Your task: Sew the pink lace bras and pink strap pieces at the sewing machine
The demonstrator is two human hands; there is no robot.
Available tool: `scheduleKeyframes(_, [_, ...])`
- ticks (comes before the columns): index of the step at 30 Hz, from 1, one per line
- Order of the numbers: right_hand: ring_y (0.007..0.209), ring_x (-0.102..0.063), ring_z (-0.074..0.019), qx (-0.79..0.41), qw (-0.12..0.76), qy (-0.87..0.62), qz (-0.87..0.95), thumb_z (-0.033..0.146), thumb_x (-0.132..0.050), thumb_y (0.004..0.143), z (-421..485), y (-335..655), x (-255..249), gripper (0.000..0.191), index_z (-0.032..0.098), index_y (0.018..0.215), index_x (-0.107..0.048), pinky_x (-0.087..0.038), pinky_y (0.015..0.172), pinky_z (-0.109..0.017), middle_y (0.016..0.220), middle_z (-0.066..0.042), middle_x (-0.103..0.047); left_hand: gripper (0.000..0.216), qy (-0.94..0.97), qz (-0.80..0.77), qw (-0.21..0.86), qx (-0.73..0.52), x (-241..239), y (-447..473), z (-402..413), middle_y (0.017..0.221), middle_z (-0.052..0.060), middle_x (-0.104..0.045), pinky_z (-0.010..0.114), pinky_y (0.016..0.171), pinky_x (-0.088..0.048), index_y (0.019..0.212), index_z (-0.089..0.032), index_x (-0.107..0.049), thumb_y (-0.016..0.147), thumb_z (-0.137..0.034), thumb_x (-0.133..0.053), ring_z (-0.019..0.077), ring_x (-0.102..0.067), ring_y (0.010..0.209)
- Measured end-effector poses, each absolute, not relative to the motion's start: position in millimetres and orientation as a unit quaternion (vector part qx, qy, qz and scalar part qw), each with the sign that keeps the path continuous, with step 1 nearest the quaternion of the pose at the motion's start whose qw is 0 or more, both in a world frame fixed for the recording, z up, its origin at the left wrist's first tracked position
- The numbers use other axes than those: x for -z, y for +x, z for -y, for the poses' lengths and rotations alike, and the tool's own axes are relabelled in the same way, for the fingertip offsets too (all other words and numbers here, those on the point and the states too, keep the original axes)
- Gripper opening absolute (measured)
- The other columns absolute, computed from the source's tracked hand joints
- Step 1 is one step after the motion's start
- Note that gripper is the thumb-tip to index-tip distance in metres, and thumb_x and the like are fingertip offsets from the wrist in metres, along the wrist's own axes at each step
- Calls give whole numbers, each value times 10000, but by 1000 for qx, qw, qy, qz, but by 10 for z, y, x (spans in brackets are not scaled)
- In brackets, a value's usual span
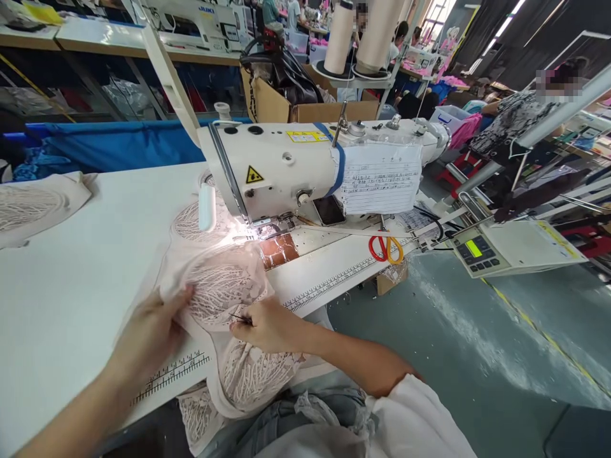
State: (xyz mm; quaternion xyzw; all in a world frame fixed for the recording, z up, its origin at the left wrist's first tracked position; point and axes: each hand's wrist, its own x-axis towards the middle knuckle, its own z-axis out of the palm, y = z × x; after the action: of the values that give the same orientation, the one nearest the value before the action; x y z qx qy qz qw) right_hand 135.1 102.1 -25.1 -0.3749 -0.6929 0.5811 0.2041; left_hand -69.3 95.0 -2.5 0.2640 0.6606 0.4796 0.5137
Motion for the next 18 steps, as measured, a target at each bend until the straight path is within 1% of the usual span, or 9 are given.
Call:
scheduleKeyframes(2, [476,-343,-80,-559,186,-382,712,274,-586,904,-1042,1372,240,442,207,532,-356,-269,505,-233,465,76,-335,476,298,-656,501,-480,-97,-842,-1168,785,-6,-698,342,733,-612,1146,-182,-637,712,-310,-786,193,-685,724])
scheduleKeyframes(5, [559,-465,-110,-474,181,-426,749,256,-637,915,-1050,1460,233,200,174,733,-627,-315,557,-238,616,24,-573,587,330,-754,368,-433,-229,-1180,-1396,1016,-4,-690,459,907,-579,1327,-204,-509,777,-162,-708,212,-697,895])
scheduleKeyframes(8, [600,-518,-144,-380,132,-460,792,228,-650,918,-1082,1562,198,98,172,960,-719,-296,560,-251,721,-32,-666,731,401,-826,138,-372,-215,-1384,-1415,1407,95,-516,610,1058,-452,1422,-148,-395,780,-214,-738,373,-559,1246])
scheduleKeyframes(10, [556,-492,-143,-347,79,-443,823,205,-625,931,-1144,1614,111,103,173,928,-723,-254,536,-257,662,-26,-638,502,544,-774,-11,-324,-101,-1309,-1330,1393,133,-520,664,1106,-369,1284,-110,-532,841,-283,-692,427,-447,1345])
scheduleKeyframes(11, [541,-478,-139,-340,57,-426,837,198,-616,936,-1189,1638,42,110,176,900,-719,-237,532,-260,641,-19,-622,293,643,-709,-39,-286,-21,-1203,-1278,1295,140,-588,653,1110,-371,1135,-112,-620,905,-293,-615,403,-471,1327])
scheduleKeyframes(12, [534,-468,-135,-336,43,-407,848,194,-618,935,-1242,1664,-44,118,180,865,-712,-226,533,-263,630,-13,-609,189,748,-606,-18,-271,67,-1062,-1231,1116,116,-673,584,1079,-442,992,-141,-665,956,-266,-528,328,-578,1212])
scheduleKeyframes(14, [536,-452,-127,-336,37,-366,867,191,-650,916,-1368,1733,-248,143,190,780,-691,-216,548,-271,625,-3,-593,301,909,-376,88,-158,236,-728,-1178,1246,102,-675,478,1115,-448,1204,-189,-646,1003,-204,-422,244,-567,1265])
scheduleKeyframes(15, [535,-439,-123,-336,38,-345,875,185,-675,896,-1437,1777,-353,166,195,730,-675,-213,557,-276,617,4,-582,355,934,-321,94,-128,303,-563,-1179,1353,122,-627,496,1140,-419,1296,-173,-603,1008,-187,-395,257,-517,1333])
scheduleKeyframes(18, [530,-398,-122,-302,20,-318,899,140,-702,850,-1651,1923,-572,235,206,635,-632,-211,588,-295,570,21,-541,478,930,-347,93,-81,406,-217,-1292,1534,189,-446,621,1141,-352,1438,-111,-480,997,-288,-436,381,-355,1447])
